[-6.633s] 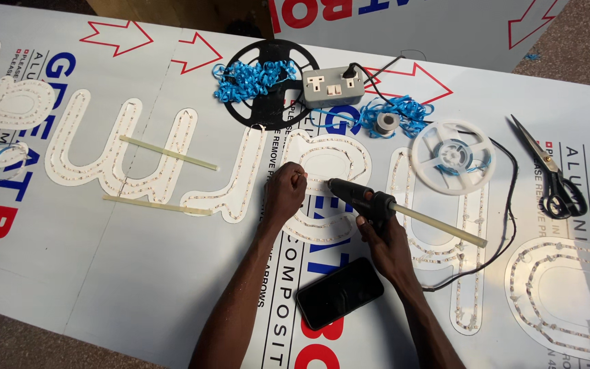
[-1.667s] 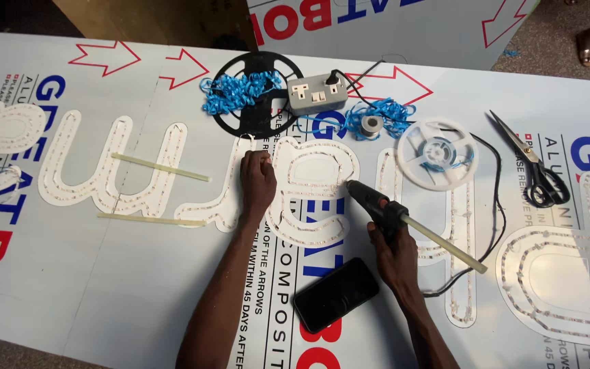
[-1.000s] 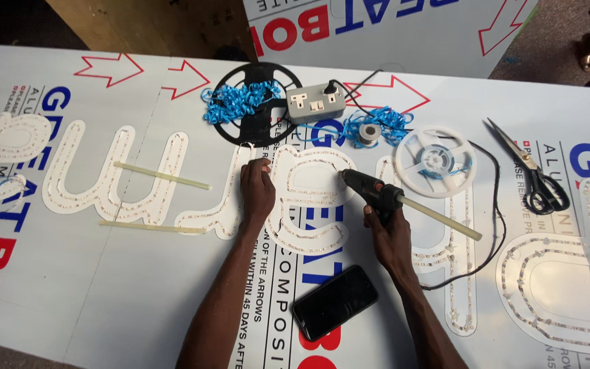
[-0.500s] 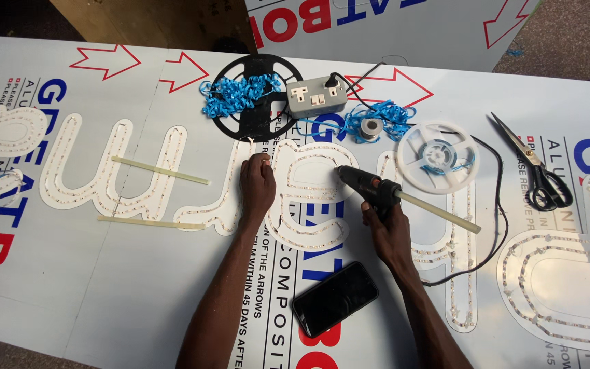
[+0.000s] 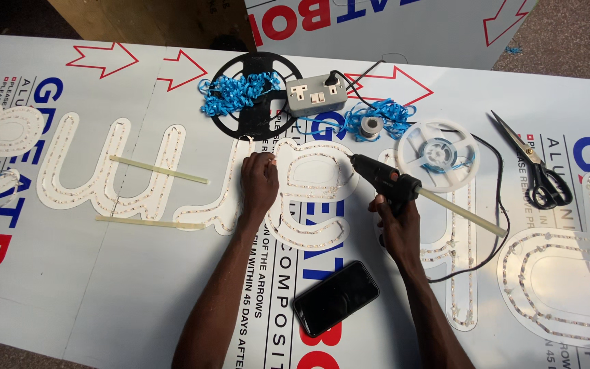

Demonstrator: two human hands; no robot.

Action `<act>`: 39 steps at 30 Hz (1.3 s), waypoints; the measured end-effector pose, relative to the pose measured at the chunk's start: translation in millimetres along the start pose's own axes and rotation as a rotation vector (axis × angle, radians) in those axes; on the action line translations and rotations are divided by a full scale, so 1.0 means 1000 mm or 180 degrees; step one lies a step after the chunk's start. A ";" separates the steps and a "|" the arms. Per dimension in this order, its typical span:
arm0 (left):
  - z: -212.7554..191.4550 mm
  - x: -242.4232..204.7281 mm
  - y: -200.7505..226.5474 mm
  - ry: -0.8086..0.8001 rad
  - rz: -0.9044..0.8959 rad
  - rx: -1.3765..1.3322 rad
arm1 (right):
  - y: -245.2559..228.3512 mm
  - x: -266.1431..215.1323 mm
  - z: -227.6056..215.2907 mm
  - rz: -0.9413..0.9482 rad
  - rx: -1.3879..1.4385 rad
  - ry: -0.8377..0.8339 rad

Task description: The person applies hot glue along the edges of white letter cutouts laid out on a large white board. They use a hot glue gun in their right hand to trace the outlines of the letters while occasionally using their left hand to hold the letters in place.

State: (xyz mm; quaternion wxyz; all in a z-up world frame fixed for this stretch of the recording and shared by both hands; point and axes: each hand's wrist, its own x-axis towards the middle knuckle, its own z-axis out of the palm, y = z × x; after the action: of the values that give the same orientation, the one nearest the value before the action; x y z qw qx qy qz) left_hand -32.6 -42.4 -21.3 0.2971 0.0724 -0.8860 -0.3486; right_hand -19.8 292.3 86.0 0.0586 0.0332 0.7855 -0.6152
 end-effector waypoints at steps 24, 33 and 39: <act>0.089 0.044 0.046 -0.1662 0.0806 0.0376 | 0.008 0.025 0.013 -0.0018 -0.0376 -0.0037; 0.049 0.046 0.014 -0.1432 0.0176 -0.0485 | 0.016 0.024 0.009 -0.0007 -0.0502 -0.0068; 0.018 0.027 -0.011 -0.0452 0.0419 -0.0061 | -0.010 0.015 0.005 0.0112 -0.0506 -0.0287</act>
State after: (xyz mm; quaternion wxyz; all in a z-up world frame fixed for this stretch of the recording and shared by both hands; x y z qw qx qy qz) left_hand -66.0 -50.0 -26.0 0.2565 -0.0138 -0.9043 -0.3410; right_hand -36.1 284.5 92.0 0.1071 0.0145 0.8277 -0.5506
